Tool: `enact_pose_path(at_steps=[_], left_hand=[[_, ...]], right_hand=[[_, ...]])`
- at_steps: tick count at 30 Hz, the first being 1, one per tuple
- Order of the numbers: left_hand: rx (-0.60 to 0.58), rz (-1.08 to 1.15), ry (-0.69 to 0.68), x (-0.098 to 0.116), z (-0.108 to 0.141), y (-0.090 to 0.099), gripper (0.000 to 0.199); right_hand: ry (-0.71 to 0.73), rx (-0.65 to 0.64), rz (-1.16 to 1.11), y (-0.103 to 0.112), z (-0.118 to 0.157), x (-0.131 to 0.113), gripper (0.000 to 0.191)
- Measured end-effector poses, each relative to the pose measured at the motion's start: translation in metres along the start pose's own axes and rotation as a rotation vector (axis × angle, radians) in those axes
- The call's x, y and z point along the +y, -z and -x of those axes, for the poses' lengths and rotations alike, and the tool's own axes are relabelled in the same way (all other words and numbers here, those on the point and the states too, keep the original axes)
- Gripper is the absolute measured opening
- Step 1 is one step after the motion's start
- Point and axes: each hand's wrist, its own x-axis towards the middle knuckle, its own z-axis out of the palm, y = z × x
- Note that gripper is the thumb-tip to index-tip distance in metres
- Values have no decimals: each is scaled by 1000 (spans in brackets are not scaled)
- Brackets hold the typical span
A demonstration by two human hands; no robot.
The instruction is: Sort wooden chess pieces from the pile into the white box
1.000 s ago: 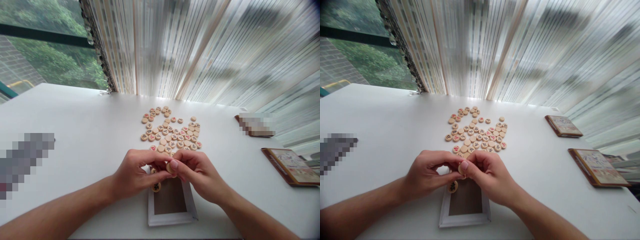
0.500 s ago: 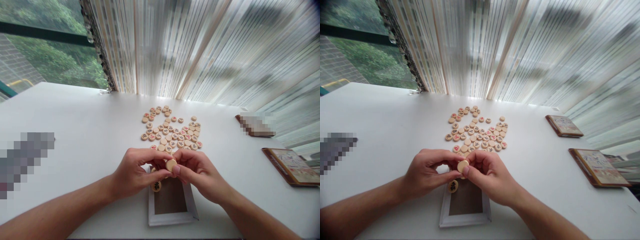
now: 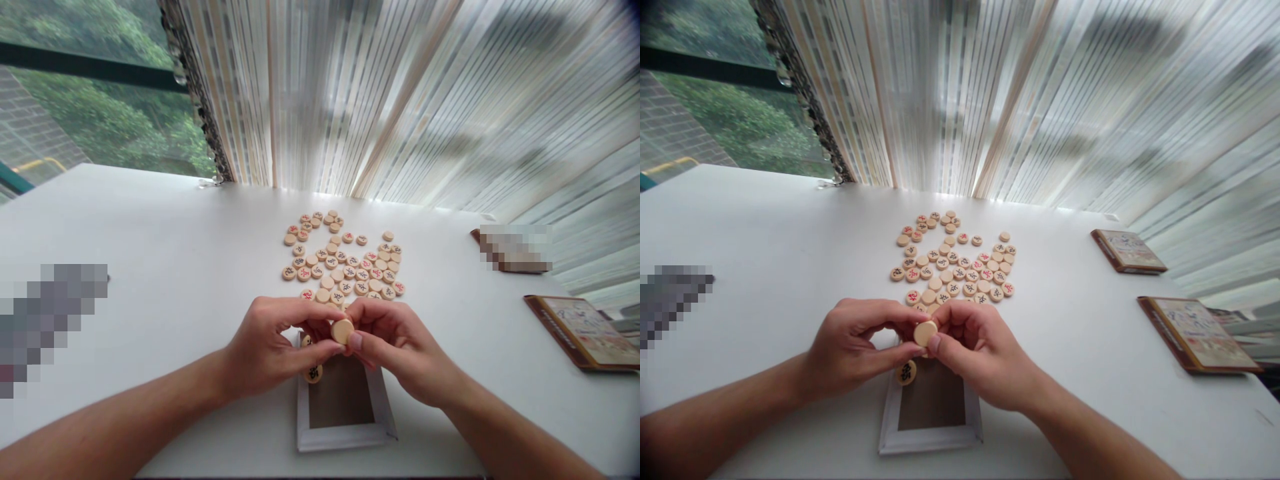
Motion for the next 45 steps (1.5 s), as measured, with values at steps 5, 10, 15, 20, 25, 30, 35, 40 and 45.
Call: enact_pose_path(at_steps=[5,10,15,20,25,30,35,40,45], left_hand=[[0,11,15,1,0,0,24],[-1,19,37,1,0,0,24],[4,32,31,0,0,0,24],[3,45,21,-1,0,1,25],[-2,55,3,-2,0,1,27],[-5,26,7,0,-2,1,19],[17,2,27,-2,-1,1,11],[37,-46,-36,-7,-2,3,14],[54,-133,-119,-7,-4,4,13]], right_hand=[[-9,-2,16,1,1,1,37],[-7,-11,-11,2,0,1,36],[9,-26,-22,3,0,1,35],[40,-31,-42,2,0,2,30],[22,13,-29,0,0,2,30],[56,75,87,-1,0,3,29],[119,122,224,1,1,5,22],[155,120,283,6,2,4,24],[172,92,355,9,1,7,24]])
